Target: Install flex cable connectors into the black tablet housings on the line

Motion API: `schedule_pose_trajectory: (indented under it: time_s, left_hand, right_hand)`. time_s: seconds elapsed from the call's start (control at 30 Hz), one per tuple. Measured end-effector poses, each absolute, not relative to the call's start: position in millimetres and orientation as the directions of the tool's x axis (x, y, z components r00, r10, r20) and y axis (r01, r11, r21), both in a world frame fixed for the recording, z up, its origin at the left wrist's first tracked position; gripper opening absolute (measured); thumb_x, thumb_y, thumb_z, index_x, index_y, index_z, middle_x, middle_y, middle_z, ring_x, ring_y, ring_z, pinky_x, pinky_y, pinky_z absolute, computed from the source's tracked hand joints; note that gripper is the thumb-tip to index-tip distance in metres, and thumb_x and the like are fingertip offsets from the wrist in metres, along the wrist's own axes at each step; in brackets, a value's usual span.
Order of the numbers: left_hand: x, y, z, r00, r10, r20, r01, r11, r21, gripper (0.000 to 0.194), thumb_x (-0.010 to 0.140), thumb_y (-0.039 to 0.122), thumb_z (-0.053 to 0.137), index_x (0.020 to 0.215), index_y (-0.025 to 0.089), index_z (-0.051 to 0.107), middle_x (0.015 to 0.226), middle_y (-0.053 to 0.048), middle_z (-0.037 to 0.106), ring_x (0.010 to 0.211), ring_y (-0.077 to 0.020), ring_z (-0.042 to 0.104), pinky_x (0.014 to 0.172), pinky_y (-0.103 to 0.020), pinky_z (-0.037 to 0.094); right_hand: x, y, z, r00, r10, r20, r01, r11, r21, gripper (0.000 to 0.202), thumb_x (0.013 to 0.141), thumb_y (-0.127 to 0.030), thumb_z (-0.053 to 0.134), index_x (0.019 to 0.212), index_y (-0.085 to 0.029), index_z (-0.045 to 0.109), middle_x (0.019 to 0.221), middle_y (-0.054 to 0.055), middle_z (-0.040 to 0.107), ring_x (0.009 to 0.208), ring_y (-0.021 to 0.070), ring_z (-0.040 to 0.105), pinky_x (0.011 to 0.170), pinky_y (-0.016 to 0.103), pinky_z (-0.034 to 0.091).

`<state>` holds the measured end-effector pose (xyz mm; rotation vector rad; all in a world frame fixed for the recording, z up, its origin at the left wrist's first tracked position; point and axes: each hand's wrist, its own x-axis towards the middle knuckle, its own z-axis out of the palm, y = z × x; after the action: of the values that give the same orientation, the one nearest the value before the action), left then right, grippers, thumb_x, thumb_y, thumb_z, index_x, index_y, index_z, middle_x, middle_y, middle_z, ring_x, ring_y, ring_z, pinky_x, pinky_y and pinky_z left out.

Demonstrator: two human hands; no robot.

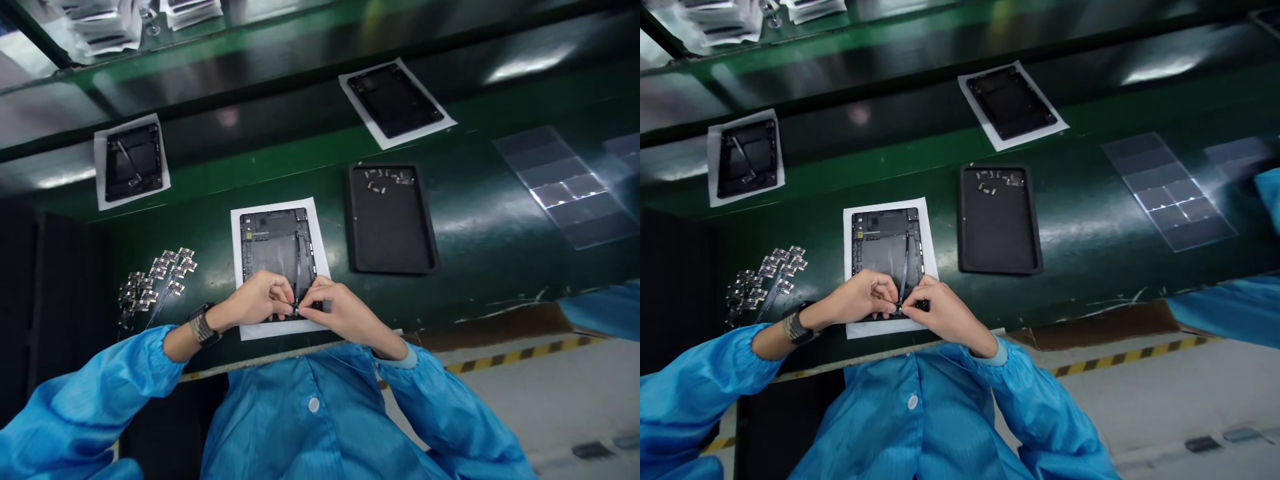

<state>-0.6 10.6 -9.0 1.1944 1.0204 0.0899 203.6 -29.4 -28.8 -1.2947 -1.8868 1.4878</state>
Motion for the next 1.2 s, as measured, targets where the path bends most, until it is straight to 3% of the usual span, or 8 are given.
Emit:
schedule_pose_trajectory:
  time_s: [0.87, 0.97, 1.07, 1.2]
  left_hand:
    - [7, 8, -9, 0.559, 0.578, -0.594, 0.394, 0.446, 0.804, 0.012, 0.073, 0.009, 0.068, 0.074, 0.015, 0.057, 0.06, 0.001, 0.066, 0.053, -0.0123, 0.061, 0.055, -0.024, 0.051]
    - [2, 8, -2, 0.516, 0.621, -0.59, 0.489, 0.351, 0.798, 0.015, 0.074, 0.012, 0.069, 0.083, 0.016, 0.058, 0.065, -0.001, 0.07, 0.061, -0.0162, 0.066, 0.06, -0.026, 0.051]
    - [-5, 5, 11, 0.484, 0.68, -0.551, 0.617, 0.181, 0.765, 0.021, 0.076, 0.015, 0.07, 0.095, 0.018, 0.062, 0.085, -0.005, 0.076, 0.083, -0.0213, 0.071, 0.074, -0.029, 0.052]
    - [-16, 14, 24, 0.459, 0.763, -0.455, 0.744, -0.05, 0.666, 0.013, 0.086, 0.027, 0.063, 0.095, 0.021, 0.069, 0.101, -0.007, 0.074, 0.095, -0.0244, 0.068, 0.085, -0.033, 0.05]
  right_hand:
    - [207, -26, -31, -0.486, 0.845, -0.223, 0.351, -0.046, -0.935, 0.011, 0.085, -0.019, 0.069, 0.077, -0.021, 0.077, 0.078, 0.004, 0.067, 0.081, 0.0186, 0.06, 0.074, 0.032, 0.047]
    - [204, -26, -30, -0.492, 0.853, -0.177, 0.347, 0.005, -0.938, 0.011, 0.086, -0.017, 0.068, 0.081, -0.02, 0.077, 0.08, 0.004, 0.072, 0.085, 0.0206, 0.06, 0.077, 0.034, 0.047]
    - [203, -26, -29, -0.454, 0.88, -0.141, 0.324, 0.015, -0.946, 0.013, 0.087, -0.019, 0.067, 0.094, -0.02, 0.077, 0.091, 0.006, 0.075, 0.089, 0.0219, 0.063, 0.08, 0.036, 0.049]
    - [204, -24, -27, -0.391, 0.916, -0.091, 0.317, 0.041, -0.948, 0.022, 0.091, -0.023, 0.06, 0.107, -0.02, 0.075, 0.102, 0.008, 0.075, 0.094, 0.0229, 0.064, 0.083, 0.037, 0.05]
